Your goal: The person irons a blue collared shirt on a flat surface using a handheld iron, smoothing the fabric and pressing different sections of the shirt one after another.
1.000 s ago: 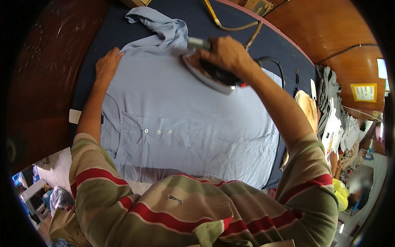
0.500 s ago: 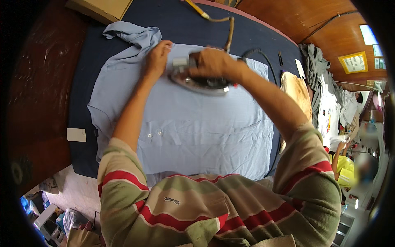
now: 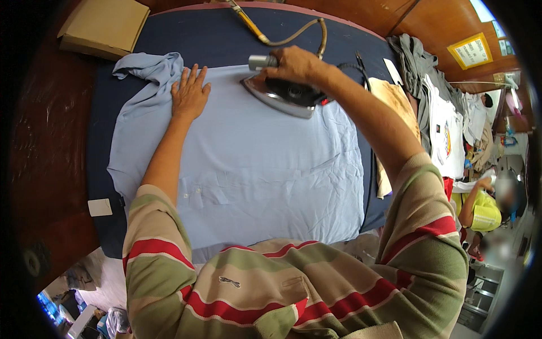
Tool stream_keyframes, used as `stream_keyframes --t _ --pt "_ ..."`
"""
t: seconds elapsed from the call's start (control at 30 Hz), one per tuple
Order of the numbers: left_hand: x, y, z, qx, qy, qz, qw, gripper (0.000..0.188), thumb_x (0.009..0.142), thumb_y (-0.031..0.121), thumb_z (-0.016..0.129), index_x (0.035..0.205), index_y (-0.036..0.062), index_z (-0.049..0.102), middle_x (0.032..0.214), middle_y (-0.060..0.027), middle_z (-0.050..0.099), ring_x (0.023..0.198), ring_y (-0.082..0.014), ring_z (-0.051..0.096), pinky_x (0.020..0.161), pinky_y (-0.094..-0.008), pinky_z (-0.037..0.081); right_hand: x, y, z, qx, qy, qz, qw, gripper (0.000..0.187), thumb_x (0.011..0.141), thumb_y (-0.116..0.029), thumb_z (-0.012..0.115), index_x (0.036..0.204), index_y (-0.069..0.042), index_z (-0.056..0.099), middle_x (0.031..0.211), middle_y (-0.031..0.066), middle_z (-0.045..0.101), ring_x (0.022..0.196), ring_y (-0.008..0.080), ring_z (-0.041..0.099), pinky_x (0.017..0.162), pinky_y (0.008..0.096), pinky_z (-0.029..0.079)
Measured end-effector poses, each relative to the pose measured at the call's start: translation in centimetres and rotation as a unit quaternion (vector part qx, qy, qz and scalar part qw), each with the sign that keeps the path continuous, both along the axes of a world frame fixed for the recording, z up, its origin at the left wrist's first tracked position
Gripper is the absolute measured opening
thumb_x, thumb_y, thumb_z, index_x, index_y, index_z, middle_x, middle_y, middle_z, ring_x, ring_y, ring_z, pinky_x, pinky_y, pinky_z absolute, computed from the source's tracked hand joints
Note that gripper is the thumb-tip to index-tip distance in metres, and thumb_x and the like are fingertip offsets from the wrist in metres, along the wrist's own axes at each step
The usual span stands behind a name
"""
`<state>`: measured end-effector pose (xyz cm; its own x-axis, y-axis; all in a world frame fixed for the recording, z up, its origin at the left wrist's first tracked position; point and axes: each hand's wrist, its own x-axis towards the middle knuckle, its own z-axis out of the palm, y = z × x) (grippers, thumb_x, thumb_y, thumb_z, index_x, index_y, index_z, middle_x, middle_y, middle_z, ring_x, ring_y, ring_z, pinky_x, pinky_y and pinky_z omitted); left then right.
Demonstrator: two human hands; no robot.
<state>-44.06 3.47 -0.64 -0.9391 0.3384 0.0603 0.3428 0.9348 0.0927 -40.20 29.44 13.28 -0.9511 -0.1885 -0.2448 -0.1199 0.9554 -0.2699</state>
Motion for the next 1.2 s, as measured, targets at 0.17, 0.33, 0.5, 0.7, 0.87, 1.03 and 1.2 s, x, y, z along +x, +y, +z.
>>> stream_keyframes --t 0.17,0.33,0.5,0.7,0.87,1.03,1.2 --pt "-0.2 0.3 0.2 -0.024 0.004 0.0 1.0 0.052 0.094 0.036 0.035 0.143 0.0237 0.026 0.15 -0.0024 0.021 0.139 -0.023 0.015 0.108 -0.0506 0.016 -2.2 7.9 -1.1 -0.003 0.052 -0.024 0.998 0.061 0.076 -0.053 0.06 0.106 -0.001 0.063 0.092 0.0202 0.066 0.085 0.0333 0.064 0.08 0.0384 0.049" --pt "-0.2 -0.1 -0.3 -0.032 -0.011 0.015 0.999 0.053 0.092 0.036 0.037 0.143 0.0257 0.026 0.15 -0.0008 0.02 0.139 -0.0217 0.015 0.108 -0.0513 0.016 0.9 12.4 -1.4 -0.04 0.024 0.0 0.999 0.059 0.076 -0.052 0.059 0.105 -0.001 0.063 0.091 0.0218 0.065 0.084 0.033 0.064 0.08 0.0378 0.049" --pt "-0.4 1.0 0.4 -0.058 -0.025 0.054 0.997 0.054 0.091 0.034 0.039 0.143 0.0226 0.027 0.15 -0.002 0.02 0.139 -0.022 0.016 0.105 -0.057 0.018 3.2 14.1 -1.3 -0.017 0.052 -0.013 0.998 0.059 0.076 -0.052 0.059 0.104 0.0 0.063 0.088 0.0227 0.065 0.083 0.0357 0.064 0.079 0.0389 0.049" --pt "7.0 9.4 2.2 0.182 0.154 -0.106 0.965 0.044 0.082 0.013 0.054 0.126 0.013 0.047 0.131 -0.0076 0.046 0.121 -0.0253 0.042 0.095 -0.0488 0.033 7.1 13.2 -0.1 -0.033 0.0 0.067 0.997 0.055 0.077 -0.05 0.061 0.101 -0.001 0.062 0.081 0.0227 0.065 0.079 0.0367 0.063 0.073 0.0405 0.05" --pt "20.1 16.9 3.2 0.365 0.058 -0.369 0.853 0.012 0.075 0.008 0.059 0.085 0.0067 0.063 0.09 -0.0079 0.064 0.085 -0.0249 0.06 0.077 -0.0381 0.046 8.6 13.1 2.2 -0.053 -0.067 0.0 0.996 0.053 0.078 -0.044 0.062 0.103 0.002 0.06 0.077 0.0225 0.064 0.073 0.0339 0.064 0.07 0.0389 0.05" --pt "24.1 25.2 2.1 0.298 0.019 -0.396 0.868 0.018 0.074 0.011 0.06 0.092 0.0112 0.062 0.083 -0.0027 0.057 0.075 -0.0191 0.055 0.07 -0.0337 0.04 9.6 17.8 3.8 -0.043 0.089 -0.01 0.995 0.063 0.079 -0.042 0.064 0.112 0.01 0.053 0.089 0.0259 0.063 0.081 0.0294 0.064 0.075 0.0354 0.049" --pt "23.9 27.6 0.0 0.289 -0.013 -0.403 0.868 0.015 0.073 0.007 0.057 0.087 0.0116 0.06 0.078 -0.0025 0.053 0.075 -0.0184 0.054 0.07 -0.0331 0.04 11.4 22.0 6.3 -0.032 0.121 -0.079 0.989 0.061 0.081 -0.041 0.062 0.115 0.009 0.053 0.092 0.0236 0.064 0.084 0.0264 0.063 0.076 0.0329 0.048"
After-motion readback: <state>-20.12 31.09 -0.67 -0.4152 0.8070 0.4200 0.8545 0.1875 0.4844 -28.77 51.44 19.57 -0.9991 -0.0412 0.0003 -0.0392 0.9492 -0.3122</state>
